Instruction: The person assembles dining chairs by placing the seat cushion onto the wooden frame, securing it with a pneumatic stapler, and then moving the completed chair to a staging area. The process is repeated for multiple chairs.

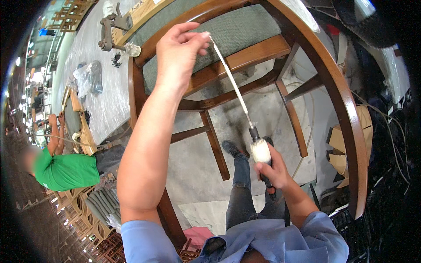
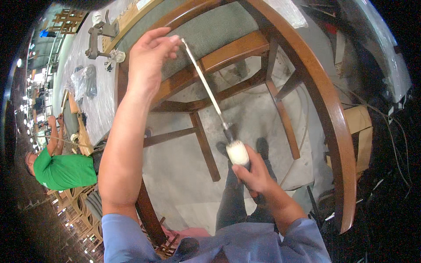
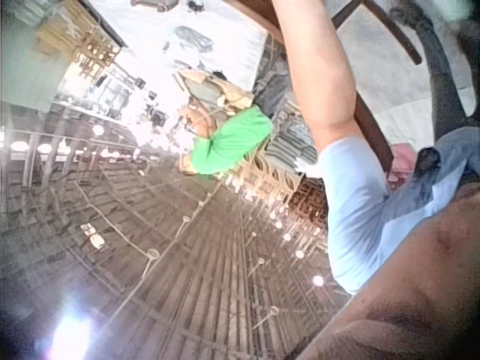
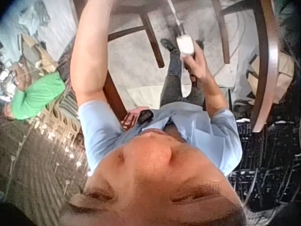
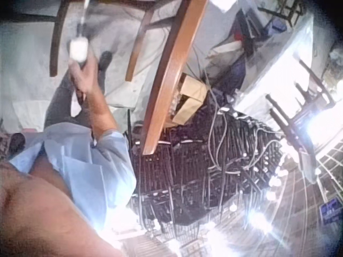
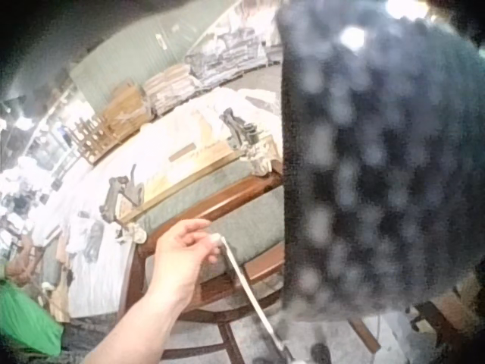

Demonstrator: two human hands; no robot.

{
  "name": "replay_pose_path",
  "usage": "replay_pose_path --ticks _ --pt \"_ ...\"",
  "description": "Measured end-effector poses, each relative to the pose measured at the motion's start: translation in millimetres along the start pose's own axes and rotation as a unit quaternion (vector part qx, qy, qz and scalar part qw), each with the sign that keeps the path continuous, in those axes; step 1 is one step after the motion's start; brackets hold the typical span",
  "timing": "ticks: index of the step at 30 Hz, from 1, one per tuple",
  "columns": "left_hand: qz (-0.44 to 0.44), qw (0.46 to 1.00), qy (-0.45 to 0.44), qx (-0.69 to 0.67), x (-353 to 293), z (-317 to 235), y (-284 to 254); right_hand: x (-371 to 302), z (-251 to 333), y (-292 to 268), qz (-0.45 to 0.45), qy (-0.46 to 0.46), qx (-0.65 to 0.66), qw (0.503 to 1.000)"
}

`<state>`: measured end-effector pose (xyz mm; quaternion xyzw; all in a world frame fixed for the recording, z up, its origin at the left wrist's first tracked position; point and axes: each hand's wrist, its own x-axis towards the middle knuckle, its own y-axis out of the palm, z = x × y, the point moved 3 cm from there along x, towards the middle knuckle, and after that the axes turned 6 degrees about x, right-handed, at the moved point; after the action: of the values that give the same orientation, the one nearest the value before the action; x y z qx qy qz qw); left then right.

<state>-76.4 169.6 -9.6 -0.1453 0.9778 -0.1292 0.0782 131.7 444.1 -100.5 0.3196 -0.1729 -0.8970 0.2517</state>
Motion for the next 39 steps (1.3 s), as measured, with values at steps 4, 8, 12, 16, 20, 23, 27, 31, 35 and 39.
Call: replay_pose_path --ticks 4,8,12,16,20,23,27,31,35,39 --pt "0.032 0.998 -0.023 -0.047 2.9 10.5 0.3 -15.7 -8.6 -12.5 0.029 -0.012 -0.037 0.999" --pt "0.064 0.997 -0.019 -0.043 2.2 11.2 4.2 -18.2 -6.1 -17.0 0.043 -0.04 -0.035 0.998" --pt "0.087 0.995 -0.025 -0.038 0.9 12.0 5.4 -22.0 -5.0 -21.8 0.033 0.0 -0.039 0.999" --pt "0.113 0.992 -0.044 -0.017 -0.8 11.1 5.8 -24.4 -5.2 -27.0 0.028 0.006 -0.039 0.999" --pt "0.158 0.984 -0.065 0.046 -1.3 11.3 6.9 -35.4 0.7 -42.8 0.03 0.071 0.009 0.997" --pt "0.206 0.972 -0.079 0.077 -3.3 13.8 9.6 -43.1 2.8 -67.4 0.017 0.044 -0.113 0.992" --pt "0.226 0.964 -0.108 0.086 -5.4 16.5 8.9 -48.6 12.1 -71.2 -0.034 0.069 -0.154 0.985" --pt "0.199 0.977 -0.072 0.01 1.0 20.6 9.1 -37.9 -13.1 -66.8 0.027 0.062 0.015 0.998" --pt "-0.007 0.978 0.058 0.198 -1.1 13.6 3.6 -19.2 -33.2 -29.7 0.055 0.066 0.115 0.99" --pt "-0.154 0.851 0.397 0.308 -17.7 -20.7 10.2 -0.8 -49.5 8.2 0.093 0.094 0.114 0.985"
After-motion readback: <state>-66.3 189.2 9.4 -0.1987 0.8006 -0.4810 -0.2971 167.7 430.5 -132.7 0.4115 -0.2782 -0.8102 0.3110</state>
